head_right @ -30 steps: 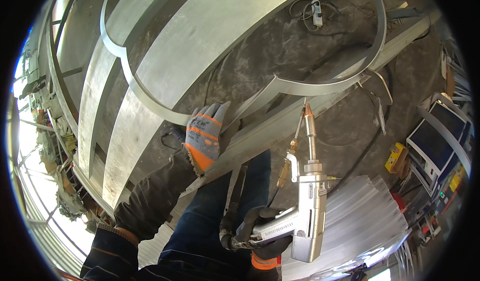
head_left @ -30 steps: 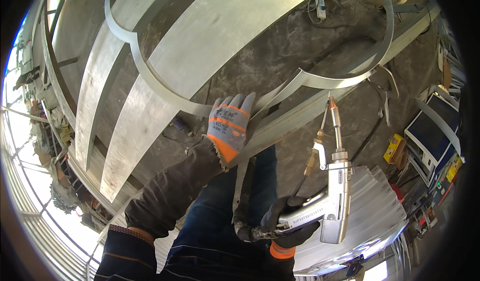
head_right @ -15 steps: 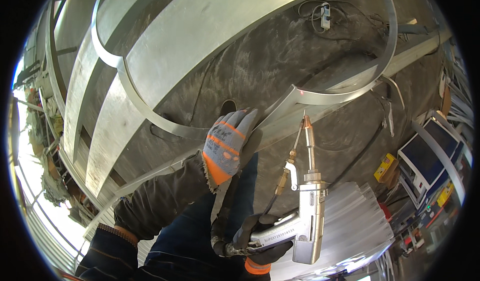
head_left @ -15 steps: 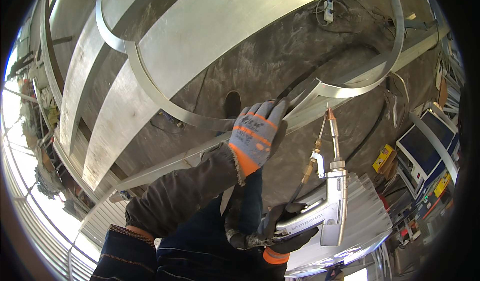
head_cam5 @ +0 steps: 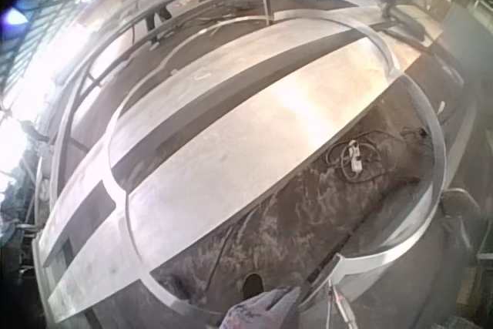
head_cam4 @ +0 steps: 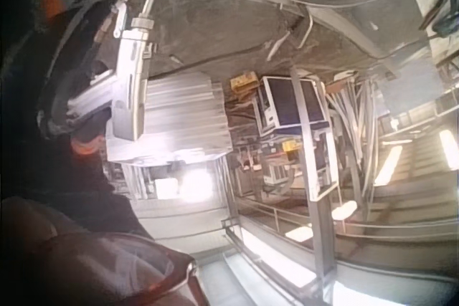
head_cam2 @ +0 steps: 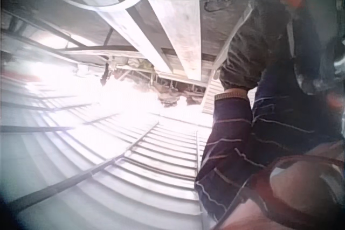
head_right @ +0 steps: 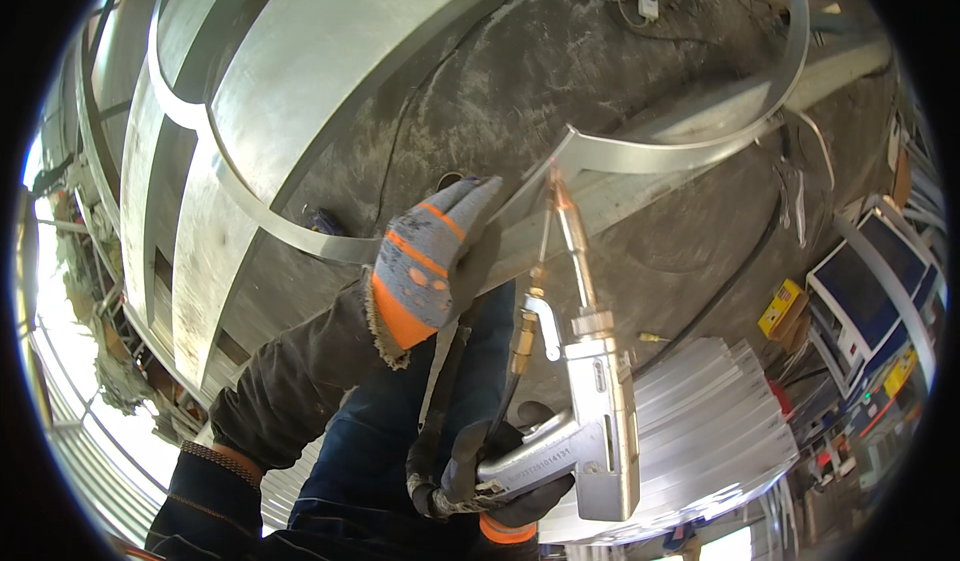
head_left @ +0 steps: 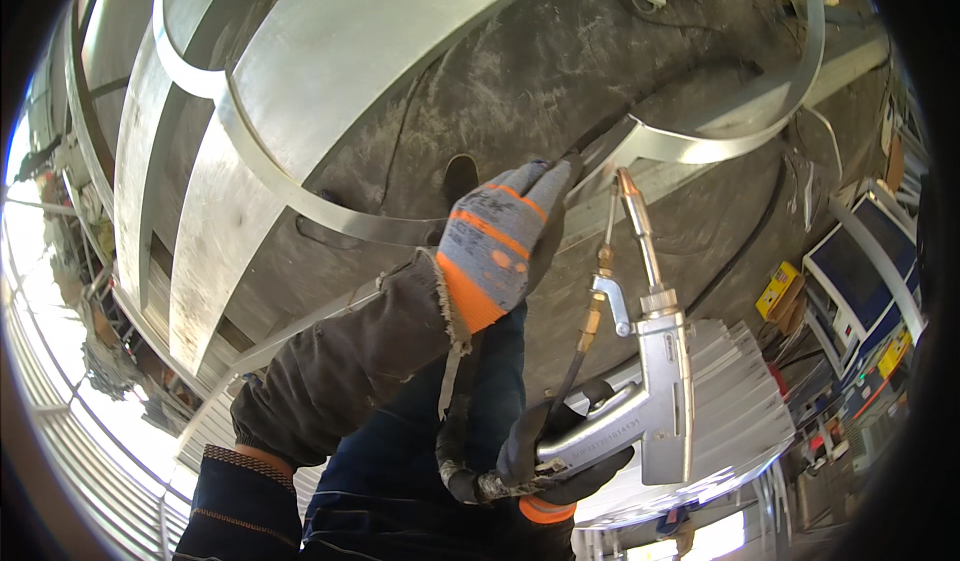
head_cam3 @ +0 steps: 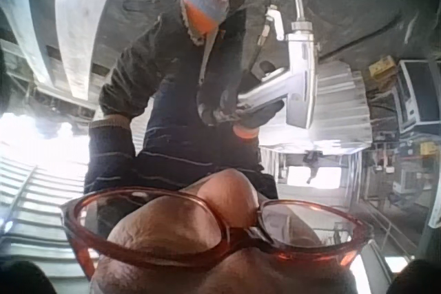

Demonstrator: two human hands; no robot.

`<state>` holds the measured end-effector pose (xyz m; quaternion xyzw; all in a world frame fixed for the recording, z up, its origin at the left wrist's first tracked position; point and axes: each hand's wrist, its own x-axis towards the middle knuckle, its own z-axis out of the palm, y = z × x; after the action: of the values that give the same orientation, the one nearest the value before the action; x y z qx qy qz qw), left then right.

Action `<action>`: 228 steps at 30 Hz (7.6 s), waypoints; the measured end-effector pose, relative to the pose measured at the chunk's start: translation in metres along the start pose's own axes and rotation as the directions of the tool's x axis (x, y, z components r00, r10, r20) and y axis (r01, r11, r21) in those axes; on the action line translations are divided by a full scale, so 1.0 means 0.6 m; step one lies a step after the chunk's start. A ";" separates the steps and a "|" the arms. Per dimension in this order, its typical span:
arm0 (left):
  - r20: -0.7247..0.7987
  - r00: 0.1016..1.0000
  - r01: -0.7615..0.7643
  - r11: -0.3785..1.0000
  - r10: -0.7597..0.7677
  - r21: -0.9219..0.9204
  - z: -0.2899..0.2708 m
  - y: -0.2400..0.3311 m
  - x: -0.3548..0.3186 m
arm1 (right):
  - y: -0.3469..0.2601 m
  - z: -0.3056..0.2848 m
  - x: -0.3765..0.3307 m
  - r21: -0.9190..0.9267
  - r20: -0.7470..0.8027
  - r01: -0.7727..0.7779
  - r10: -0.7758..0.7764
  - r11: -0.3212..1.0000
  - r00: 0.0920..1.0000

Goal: The person welds a curved metal frame using a handheld welding torch, then uses pliers to adjust the frame. The person repeats the welding and adjustment steps on the same frame.

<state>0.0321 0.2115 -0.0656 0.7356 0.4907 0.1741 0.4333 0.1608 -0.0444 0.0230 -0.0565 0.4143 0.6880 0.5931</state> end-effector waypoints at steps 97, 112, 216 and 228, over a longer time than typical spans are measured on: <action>0.007 0.999 -0.050 0.967 0.050 0.251 -0.029 -0.035 -0.064 | 0.032 0.026 0.001 -0.382 0.044 0.157 -0.152 0.911 0.987; 0.015 0.997 -0.082 0.974 0.081 0.211 -0.016 -0.035 -0.039 | 0.037 0.013 0.047 0.833 0.488 -0.551 0.404 0.047 0.774; 0.149 0.988 -0.035 0.999 0.038 -0.026 -0.051 -0.067 -0.044 | 0.139 0.033 0.067 -0.622 0.007 0.199 -0.248 0.757 0.969; 0.251 0.966 -0.053 0.998 0.063 -0.043 -0.052 -0.096 -0.051 | 0.156 0.046 0.074 -0.709 -0.096 0.227 -0.410 0.668 0.907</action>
<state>-0.0360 0.2076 -0.0898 0.7579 0.4066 0.1004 0.5001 0.0788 0.0116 0.0627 -0.4281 0.1858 0.6633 0.5850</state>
